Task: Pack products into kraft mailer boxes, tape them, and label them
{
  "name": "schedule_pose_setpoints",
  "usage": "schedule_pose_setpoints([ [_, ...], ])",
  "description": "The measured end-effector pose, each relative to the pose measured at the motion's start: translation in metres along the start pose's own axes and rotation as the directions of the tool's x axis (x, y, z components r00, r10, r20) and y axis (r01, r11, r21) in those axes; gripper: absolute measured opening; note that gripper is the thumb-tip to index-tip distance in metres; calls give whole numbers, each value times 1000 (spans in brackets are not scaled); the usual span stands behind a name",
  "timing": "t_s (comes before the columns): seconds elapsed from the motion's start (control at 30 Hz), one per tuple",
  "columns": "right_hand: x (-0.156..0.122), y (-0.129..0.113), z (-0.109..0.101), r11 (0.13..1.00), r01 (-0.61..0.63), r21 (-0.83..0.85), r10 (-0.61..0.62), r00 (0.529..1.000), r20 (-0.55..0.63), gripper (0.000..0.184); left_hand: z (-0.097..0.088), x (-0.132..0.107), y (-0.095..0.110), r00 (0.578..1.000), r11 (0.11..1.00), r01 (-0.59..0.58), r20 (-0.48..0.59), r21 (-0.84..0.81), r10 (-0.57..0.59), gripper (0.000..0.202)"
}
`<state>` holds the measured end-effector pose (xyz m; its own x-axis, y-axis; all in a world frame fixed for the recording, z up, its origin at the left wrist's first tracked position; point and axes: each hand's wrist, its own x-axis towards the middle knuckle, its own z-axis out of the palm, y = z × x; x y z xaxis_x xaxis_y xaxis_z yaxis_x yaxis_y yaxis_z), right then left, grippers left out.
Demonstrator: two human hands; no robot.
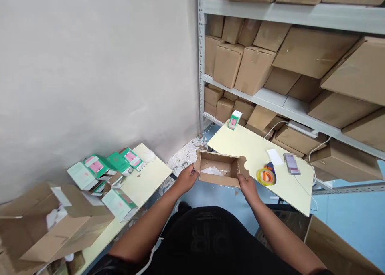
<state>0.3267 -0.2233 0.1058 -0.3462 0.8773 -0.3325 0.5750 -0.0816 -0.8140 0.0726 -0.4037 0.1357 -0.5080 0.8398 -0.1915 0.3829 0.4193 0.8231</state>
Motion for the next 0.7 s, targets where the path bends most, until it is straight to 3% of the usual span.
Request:
schedule_pose_setpoints([
  [0.17, 41, 13, -7, 996, -78, 38, 81, 992, -93, 42, 18, 73, 17, 999, 1000, -27, 46, 13, 27, 24],
  [0.33, 101, 21, -7, 984, -166, 59, 173, 972, -158, 45, 31, 169, 23, 981, 996, -89, 175, 20, 84, 23],
  [0.53, 172, 12, 1, 963, -250, 99, 267, 931, -250, 43, 42, 284, 28, 925, 990, -119, 354, -76, 139, 30],
  [0.7, 212, 9, -6, 947, -301, 115, 322, 888, -328, 47, 43, 356, 35, 843, 993, -114, 532, 22, 85, 28],
])
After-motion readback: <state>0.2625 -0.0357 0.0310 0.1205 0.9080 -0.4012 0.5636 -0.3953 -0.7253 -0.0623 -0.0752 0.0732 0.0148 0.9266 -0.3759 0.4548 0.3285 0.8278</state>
